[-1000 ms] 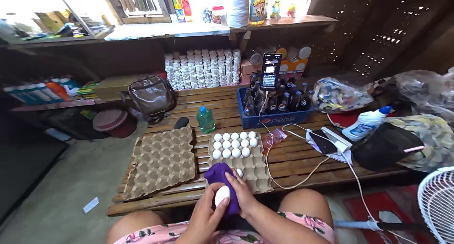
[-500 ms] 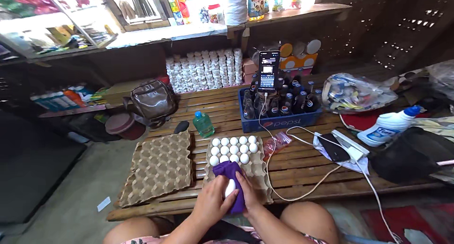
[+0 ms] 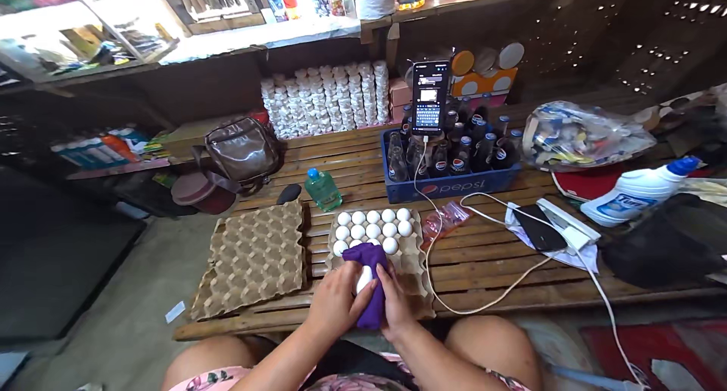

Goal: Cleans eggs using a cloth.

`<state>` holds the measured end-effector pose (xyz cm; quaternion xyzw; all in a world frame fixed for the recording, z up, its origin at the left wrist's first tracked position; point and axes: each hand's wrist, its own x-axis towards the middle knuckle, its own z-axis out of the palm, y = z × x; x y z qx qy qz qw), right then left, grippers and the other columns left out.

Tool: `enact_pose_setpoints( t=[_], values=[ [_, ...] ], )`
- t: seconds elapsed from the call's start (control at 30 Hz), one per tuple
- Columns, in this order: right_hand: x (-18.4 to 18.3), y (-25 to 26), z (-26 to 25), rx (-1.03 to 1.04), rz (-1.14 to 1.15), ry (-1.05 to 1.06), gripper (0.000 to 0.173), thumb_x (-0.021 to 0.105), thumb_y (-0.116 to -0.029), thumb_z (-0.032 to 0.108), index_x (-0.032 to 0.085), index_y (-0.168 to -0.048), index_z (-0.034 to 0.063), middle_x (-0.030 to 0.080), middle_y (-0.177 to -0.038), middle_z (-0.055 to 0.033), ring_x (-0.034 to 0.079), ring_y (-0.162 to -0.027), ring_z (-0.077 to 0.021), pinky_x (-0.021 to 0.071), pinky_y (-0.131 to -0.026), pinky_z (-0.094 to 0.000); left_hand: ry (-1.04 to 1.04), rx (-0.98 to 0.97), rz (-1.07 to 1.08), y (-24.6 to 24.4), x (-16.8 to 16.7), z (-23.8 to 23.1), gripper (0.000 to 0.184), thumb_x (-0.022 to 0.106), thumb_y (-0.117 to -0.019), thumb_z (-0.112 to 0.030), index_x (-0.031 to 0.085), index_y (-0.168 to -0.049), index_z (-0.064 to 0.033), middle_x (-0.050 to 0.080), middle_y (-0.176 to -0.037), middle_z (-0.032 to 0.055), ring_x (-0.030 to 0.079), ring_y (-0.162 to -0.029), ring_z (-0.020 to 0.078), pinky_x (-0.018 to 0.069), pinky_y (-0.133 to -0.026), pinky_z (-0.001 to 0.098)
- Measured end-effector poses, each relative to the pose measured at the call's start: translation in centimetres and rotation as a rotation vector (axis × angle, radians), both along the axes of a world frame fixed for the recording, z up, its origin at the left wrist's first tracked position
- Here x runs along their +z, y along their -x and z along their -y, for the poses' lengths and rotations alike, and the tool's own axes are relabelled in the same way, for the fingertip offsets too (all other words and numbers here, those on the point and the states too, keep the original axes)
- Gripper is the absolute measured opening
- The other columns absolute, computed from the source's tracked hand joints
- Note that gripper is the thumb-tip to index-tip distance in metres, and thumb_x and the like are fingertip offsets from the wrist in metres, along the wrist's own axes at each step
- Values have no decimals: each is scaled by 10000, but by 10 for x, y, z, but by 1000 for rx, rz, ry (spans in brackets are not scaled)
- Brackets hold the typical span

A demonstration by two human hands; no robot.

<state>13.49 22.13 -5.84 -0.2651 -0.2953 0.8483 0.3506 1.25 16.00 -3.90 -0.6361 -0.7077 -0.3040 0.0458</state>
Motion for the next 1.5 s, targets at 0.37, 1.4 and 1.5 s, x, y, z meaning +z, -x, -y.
enact_pose_setpoints(
  t=[0.37,1.4,1.5],
  values=[
    [-5,-1,-5,138,-36,231,437,396,-1083,378,455,-1423,110,665,-1193,-101,665,-1074,-185,562,-922,-393,85,-108,118,2,3,6,472,547,-981,-499,697,-1047,-56,717,-887,93,714,-796,234,595,-689,468],
    [-9,-3,-7,356,-301,475,521,270,-1067,504,640,-1139,144,725,-1002,-71,708,-935,-179,591,-820,-380,76,-176,-205,-4,9,10,530,433,-1022,-554,693,-1111,-100,675,-936,95,684,-854,265,583,-705,432],
    [-6,-4,-6,377,-260,424,491,295,-1071,489,622,-1176,138,722,-1022,-69,705,-951,-175,591,-831,-375,95,-117,-83,0,14,10,559,443,-1026,-546,667,-1179,-57,721,-999,108,718,-867,262,598,-722,455]
  ],
)
